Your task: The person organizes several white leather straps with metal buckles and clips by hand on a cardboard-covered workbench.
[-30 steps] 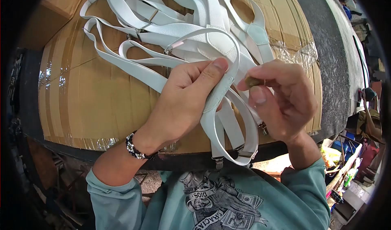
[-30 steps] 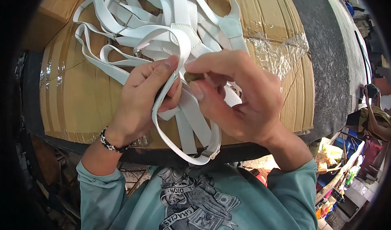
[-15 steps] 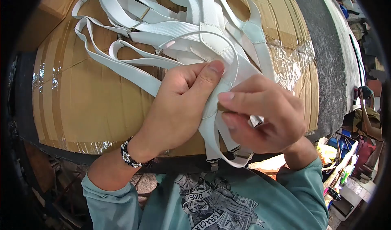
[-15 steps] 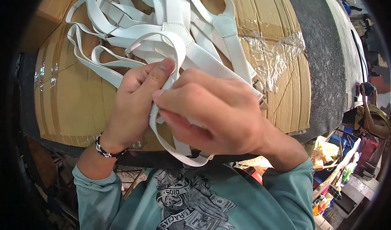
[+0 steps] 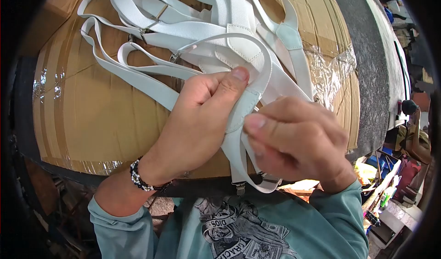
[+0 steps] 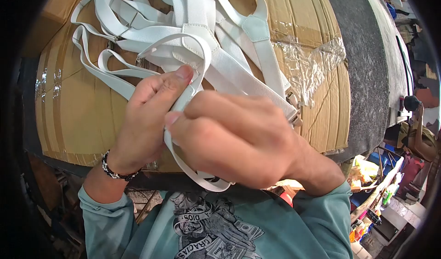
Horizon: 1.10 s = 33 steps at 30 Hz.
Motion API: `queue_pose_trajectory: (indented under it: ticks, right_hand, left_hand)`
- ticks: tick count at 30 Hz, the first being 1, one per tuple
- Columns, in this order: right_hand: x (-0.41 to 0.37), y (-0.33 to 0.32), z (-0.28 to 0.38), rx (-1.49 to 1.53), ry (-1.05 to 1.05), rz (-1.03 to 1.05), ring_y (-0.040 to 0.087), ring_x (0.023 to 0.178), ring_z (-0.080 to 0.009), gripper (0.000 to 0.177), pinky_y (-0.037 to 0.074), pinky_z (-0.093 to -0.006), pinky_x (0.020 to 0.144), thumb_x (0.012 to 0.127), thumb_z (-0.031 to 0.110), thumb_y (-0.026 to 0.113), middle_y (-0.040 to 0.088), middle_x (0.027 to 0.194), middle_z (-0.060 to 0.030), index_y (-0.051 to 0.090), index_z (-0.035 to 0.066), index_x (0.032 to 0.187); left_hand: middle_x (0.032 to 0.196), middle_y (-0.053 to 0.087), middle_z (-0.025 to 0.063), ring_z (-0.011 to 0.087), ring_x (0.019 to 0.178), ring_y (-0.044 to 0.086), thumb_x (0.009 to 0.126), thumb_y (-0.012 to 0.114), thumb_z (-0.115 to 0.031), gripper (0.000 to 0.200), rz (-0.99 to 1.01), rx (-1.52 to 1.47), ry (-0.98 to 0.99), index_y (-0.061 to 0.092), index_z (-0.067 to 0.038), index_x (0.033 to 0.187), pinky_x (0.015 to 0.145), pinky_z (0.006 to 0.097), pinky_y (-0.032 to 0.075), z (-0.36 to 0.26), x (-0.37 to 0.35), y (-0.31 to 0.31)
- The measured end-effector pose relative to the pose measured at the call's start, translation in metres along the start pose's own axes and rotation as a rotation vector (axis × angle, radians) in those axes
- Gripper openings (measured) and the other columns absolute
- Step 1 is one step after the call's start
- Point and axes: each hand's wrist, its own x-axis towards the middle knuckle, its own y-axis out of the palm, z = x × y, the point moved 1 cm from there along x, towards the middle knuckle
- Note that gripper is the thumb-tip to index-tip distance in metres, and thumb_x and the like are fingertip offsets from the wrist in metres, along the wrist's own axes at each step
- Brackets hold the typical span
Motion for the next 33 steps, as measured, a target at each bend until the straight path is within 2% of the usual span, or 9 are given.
queue_pose_trajectory:
  ticks: [4, 10, 15, 18, 21, 24, 27, 30, 33]
  right_hand:
    - [0.002, -0.001, -0.011, -0.026, -0.012, 0.032, 0.066, 0.06, -0.0194, 0.021, 0.052, -0.0295, 0.049, 0.079, -0.011, 0.068, 0.069, 0.079, -0.0157, 0.066, -0.006, 0.099]
    - [0.004, -0.004, -0.009, -0.058, 0.022, -0.041, 0.065, 0.06, -0.0186, 0.019, 0.052, -0.03, 0.049, 0.08, -0.009, 0.07, 0.069, 0.08, -0.0158, 0.065, -0.006, 0.098]
    - [0.001, 0.001, -0.009, -0.014, -0.035, 0.027, 0.064, 0.058, -0.0193, 0.02, 0.051, -0.0299, 0.048, 0.079, -0.009, 0.07, 0.068, 0.077, -0.0149, 0.066, -0.005, 0.098]
    - [0.0, -0.005, -0.018, -0.047, -0.019, 0.037, 0.064, 0.059, -0.0199, 0.024, 0.051, -0.0292, 0.049, 0.077, -0.012, 0.068, 0.068, 0.077, -0.0149, 0.066, -0.006, 0.101]
    - [0.001, -0.007, -0.021, -0.055, -0.016, 0.0, 0.065, 0.061, -0.0191, 0.024, 0.051, -0.0287, 0.05, 0.078, -0.014, 0.066, 0.068, 0.078, -0.014, 0.065, -0.007, 0.101]
    - [0.001, -0.003, -0.011, -0.008, 0.002, -0.007, 0.063, 0.059, -0.019, 0.024, 0.051, -0.0296, 0.049, 0.078, -0.012, 0.068, 0.067, 0.077, -0.0133, 0.065, -0.006, 0.101]
    - [0.001, 0.002, -0.009, -0.005, -0.026, 0.02, 0.062, 0.057, -0.0196, 0.025, 0.05, -0.0301, 0.048, 0.076, -0.011, 0.071, 0.066, 0.076, -0.0133, 0.066, -0.004, 0.1]
    - [0.004, -0.001, -0.015, -0.054, -0.06, 0.045, 0.062, 0.056, -0.0201, 0.026, 0.05, -0.0301, 0.048, 0.075, -0.011, 0.071, 0.066, 0.075, -0.0135, 0.067, -0.003, 0.099]
    - [0.004, -0.007, -0.019, -0.072, -0.03, 0.013, 0.062, 0.057, -0.0196, 0.026, 0.05, -0.0301, 0.049, 0.074, -0.012, 0.07, 0.066, 0.075, -0.0133, 0.068, -0.003, 0.099]
  left_hand:
    - [0.068, 0.049, -0.0107, -0.0005, 0.063, 0.038, 0.11, 0.046, -0.035, 0.046, 0.036, 0.055, -0.05, 0.067, -0.001, 0.087, 0.053, 0.0208, 0.032, -0.003, 0.0, -0.003]
    - [0.069, 0.051, -0.0098, -0.0005, 0.064, 0.04, 0.11, 0.046, -0.035, 0.046, 0.058, 0.049, -0.054, 0.068, -0.001, 0.088, 0.054, 0.0205, 0.034, -0.01, 0.0, -0.003]
    - [0.071, 0.055, -0.0094, -0.0011, 0.066, 0.042, 0.11, 0.046, -0.035, 0.046, 0.007, 0.012, -0.016, 0.069, -0.001, 0.091, 0.057, 0.0197, 0.036, 0.0, 0.001, 0.0]
    - [0.071, 0.057, -0.0038, 0.0034, 0.057, 0.048, 0.106, 0.055, -0.032, 0.032, 0.066, 0.063, -0.054, 0.066, -0.006, 0.09, 0.055, 0.0224, 0.039, -0.006, 0.002, -0.008]
    - [0.071, 0.057, -0.0045, 0.0029, 0.057, 0.048, 0.106, 0.055, -0.032, 0.032, 0.129, 0.033, -0.051, 0.066, -0.006, 0.091, 0.054, 0.0215, 0.039, -0.009, 0.002, -0.009]
    - [0.071, 0.057, -0.0046, 0.0029, 0.057, 0.047, 0.106, 0.055, -0.031, 0.032, 0.014, 0.019, -0.08, 0.066, -0.007, 0.091, 0.054, 0.021, 0.038, -0.011, -0.002, -0.001]
    - [0.076, 0.061, -0.0065, -0.0006, 0.066, 0.048, 0.11, 0.047, -0.034, 0.043, -0.004, -0.033, -0.057, 0.069, -0.001, 0.095, 0.058, 0.0193, 0.039, -0.003, 0.0, 0.002]
    - [0.078, 0.062, -0.0057, 0.0001, 0.067, 0.049, 0.11, 0.047, -0.034, 0.042, -0.011, -0.036, -0.061, 0.069, -0.001, 0.095, 0.058, 0.0198, 0.041, -0.006, 0.001, 0.002]
    - [0.079, 0.063, -0.0057, 0.0005, 0.068, 0.05, 0.109, 0.048, -0.034, 0.042, 0.124, -0.025, -0.057, 0.069, -0.001, 0.096, 0.059, 0.0198, 0.041, -0.004, 0.003, -0.01]
